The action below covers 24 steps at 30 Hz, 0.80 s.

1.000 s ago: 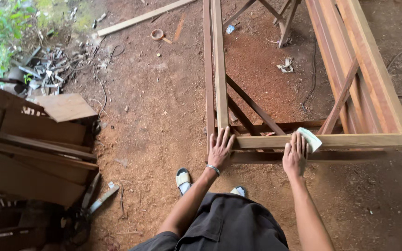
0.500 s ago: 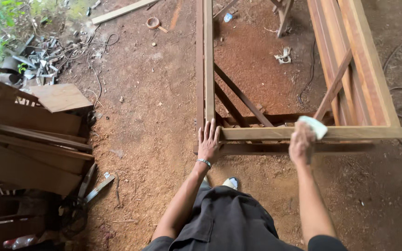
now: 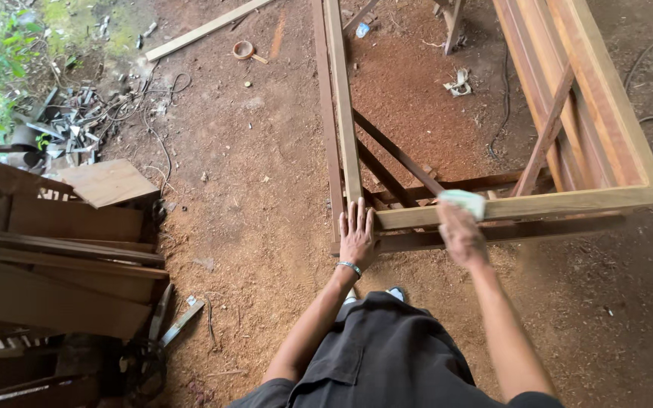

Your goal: The person sands the surface of a wooden frame by hand using a piece of sandpaper, working across different sections and corners of the structure.

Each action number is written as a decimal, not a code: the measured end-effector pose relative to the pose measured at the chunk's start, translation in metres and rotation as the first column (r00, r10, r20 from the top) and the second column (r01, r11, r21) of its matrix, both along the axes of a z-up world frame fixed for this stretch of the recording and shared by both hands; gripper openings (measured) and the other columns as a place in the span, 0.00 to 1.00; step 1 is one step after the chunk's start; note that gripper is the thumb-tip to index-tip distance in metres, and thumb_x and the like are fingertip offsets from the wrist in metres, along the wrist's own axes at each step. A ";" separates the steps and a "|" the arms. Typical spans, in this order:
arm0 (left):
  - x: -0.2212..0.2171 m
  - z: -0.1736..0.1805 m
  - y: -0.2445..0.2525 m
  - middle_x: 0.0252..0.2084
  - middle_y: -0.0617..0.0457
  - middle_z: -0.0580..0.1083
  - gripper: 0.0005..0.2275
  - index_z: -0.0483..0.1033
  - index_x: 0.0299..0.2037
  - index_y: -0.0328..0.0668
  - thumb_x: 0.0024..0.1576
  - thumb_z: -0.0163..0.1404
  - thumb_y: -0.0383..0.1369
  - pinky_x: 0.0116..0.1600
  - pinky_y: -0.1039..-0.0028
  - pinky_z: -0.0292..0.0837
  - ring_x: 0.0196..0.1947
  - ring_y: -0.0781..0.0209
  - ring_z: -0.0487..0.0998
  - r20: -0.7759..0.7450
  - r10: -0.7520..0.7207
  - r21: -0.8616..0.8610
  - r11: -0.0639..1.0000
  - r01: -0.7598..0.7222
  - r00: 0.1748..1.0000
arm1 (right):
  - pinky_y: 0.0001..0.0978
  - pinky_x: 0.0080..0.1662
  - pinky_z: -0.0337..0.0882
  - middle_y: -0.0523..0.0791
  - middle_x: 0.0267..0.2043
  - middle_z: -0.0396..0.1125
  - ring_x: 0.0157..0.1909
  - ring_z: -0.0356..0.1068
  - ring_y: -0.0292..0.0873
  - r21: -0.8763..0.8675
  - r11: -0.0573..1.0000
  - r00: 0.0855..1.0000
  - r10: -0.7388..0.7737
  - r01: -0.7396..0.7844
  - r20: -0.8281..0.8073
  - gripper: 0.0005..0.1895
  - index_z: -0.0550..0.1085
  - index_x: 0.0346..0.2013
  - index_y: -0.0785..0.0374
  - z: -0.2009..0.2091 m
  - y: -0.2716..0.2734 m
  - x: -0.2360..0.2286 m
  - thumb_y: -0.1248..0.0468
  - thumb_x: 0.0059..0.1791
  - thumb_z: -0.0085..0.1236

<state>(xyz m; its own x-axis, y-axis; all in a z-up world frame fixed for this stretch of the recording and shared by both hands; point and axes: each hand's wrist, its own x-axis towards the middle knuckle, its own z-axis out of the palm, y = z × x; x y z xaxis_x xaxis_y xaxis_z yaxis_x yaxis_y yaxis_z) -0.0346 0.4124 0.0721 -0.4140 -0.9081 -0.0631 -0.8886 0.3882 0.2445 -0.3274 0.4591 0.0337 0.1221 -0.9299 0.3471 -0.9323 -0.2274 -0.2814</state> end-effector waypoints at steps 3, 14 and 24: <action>0.001 -0.001 -0.005 0.79 0.37 0.35 0.42 0.47 0.74 0.35 0.55 0.55 0.47 0.77 0.48 0.27 0.78 0.40 0.32 -0.044 -0.024 -0.014 1.000 0.023 0.999 | 0.54 0.68 0.61 0.60 0.69 0.63 0.71 0.59 0.59 0.015 0.949 0.947 -0.313 0.315 -0.068 0.24 0.64 0.66 0.71 0.008 -0.005 -0.055 0.56 0.64 0.28; 0.009 -0.006 -0.002 0.80 0.39 0.38 0.41 0.50 0.74 0.36 0.54 0.57 0.43 0.78 0.50 0.29 0.79 0.42 0.35 -0.083 -0.051 -0.016 0.999 0.050 0.995 | 0.39 0.53 0.70 0.49 0.56 0.70 0.53 0.70 0.46 0.232 0.971 0.999 -0.054 0.053 -0.002 0.24 0.67 0.58 0.62 -0.003 -0.043 0.087 0.52 0.59 0.27; -0.026 0.007 -0.004 0.78 0.37 0.36 0.39 0.47 0.73 0.34 0.56 0.54 0.43 0.75 0.44 0.23 0.78 0.42 0.34 -0.004 0.028 -0.013 1.000 -0.028 1.000 | 0.55 0.71 0.57 0.60 0.73 0.59 0.74 0.58 0.60 -0.113 0.873 0.871 -0.484 0.474 -0.084 0.32 0.59 0.71 0.71 0.005 -0.015 -0.048 0.51 0.66 0.15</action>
<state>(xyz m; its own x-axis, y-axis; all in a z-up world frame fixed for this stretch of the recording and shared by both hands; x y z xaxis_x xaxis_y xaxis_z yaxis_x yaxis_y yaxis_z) -0.0609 0.4085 0.0795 -0.3883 -0.9202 -0.0500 -0.8984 0.3659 0.2430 -0.3751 0.4442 0.0389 -0.2902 -0.8505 0.4386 -0.9559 0.2360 -0.1747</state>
